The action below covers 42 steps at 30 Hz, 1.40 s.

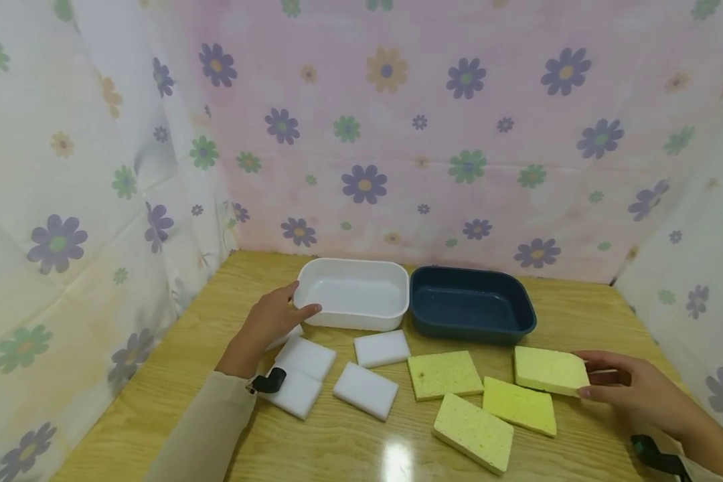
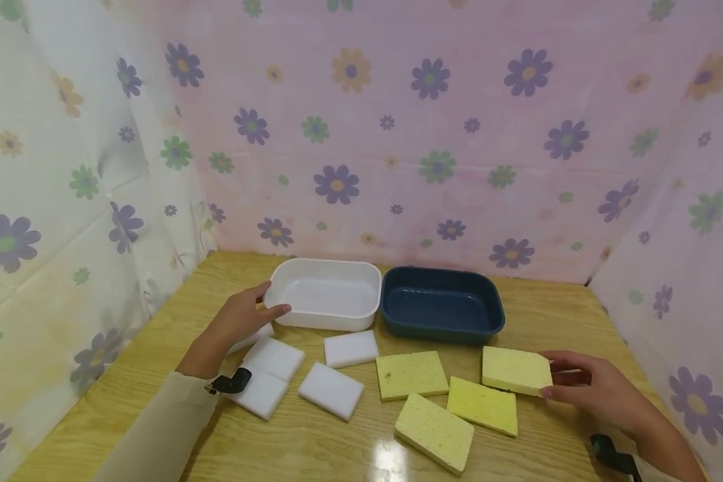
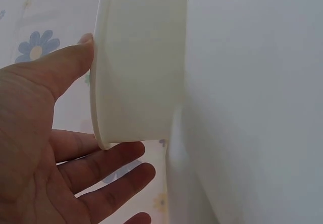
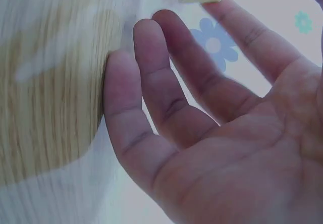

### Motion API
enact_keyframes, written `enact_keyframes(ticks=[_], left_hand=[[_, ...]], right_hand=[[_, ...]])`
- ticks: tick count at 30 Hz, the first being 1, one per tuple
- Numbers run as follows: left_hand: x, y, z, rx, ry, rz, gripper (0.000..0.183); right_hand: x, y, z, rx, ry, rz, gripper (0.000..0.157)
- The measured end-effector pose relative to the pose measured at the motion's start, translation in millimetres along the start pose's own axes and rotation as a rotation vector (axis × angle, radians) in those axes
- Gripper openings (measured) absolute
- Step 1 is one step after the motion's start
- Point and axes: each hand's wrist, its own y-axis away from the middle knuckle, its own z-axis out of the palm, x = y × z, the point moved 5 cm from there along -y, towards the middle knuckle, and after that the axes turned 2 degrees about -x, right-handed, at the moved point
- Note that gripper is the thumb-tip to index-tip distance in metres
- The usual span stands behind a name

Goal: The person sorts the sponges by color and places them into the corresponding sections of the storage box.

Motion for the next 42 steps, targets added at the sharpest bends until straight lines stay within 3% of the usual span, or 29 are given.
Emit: enact_keyframes(ticks=[11,42], left_hand=[[-1.7,1.9,2.4,0.000,0.026,-0.018,0.107],[-0.7,3.8,0.1,0.007,0.019,-0.009,0.107]], right_hand=[[-15,0,-1.7,0.011,0.062,0.034,0.072],[-82,-15,-1.6,0.109,0.167,-0.155,0.064]])
